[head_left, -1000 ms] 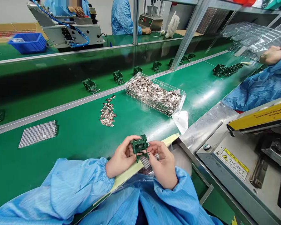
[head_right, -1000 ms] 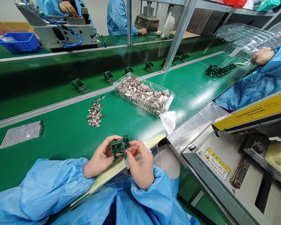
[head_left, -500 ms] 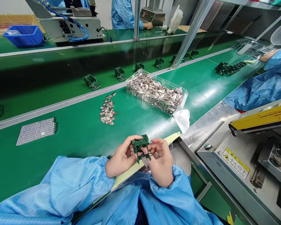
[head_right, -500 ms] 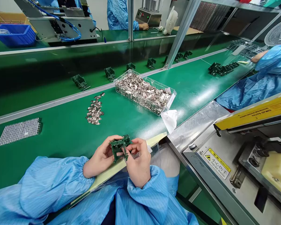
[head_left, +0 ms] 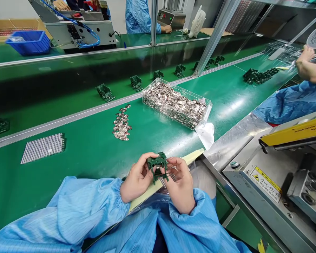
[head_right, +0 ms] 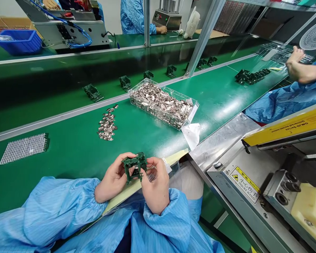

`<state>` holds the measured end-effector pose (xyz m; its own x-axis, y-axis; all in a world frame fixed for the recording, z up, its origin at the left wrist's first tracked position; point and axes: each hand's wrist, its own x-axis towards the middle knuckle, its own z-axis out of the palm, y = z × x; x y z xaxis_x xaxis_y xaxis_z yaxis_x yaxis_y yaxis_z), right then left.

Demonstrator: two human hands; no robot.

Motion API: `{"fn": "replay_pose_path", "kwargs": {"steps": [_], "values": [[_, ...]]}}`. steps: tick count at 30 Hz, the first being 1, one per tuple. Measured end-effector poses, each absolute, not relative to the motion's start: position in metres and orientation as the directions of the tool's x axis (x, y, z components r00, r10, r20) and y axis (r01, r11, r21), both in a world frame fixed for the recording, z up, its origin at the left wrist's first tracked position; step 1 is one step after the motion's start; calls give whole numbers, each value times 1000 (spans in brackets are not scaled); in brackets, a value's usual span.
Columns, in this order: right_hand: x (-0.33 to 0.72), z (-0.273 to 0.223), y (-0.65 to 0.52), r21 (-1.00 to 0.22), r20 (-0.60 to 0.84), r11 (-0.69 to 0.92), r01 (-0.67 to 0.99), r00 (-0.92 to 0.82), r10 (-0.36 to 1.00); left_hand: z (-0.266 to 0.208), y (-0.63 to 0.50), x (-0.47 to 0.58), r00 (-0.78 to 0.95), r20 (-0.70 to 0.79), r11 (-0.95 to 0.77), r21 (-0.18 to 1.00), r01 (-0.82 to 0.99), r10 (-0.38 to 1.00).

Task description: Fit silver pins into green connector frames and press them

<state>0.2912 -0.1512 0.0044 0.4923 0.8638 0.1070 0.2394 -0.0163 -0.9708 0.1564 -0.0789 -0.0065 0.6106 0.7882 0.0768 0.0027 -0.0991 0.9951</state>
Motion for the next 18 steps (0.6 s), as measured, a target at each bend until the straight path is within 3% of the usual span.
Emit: {"fn": "replay_pose_path", "kwargs": {"steps": [7,18], "values": [[290,9,-146,-998,-44,-16,-59,501,864,-6,-81,156,570,64,-100,994,33,819],[292,15,-147,-985,-99,-18,-171,480,871,5,-88,158,546,71,-112,993,41,835]]}}
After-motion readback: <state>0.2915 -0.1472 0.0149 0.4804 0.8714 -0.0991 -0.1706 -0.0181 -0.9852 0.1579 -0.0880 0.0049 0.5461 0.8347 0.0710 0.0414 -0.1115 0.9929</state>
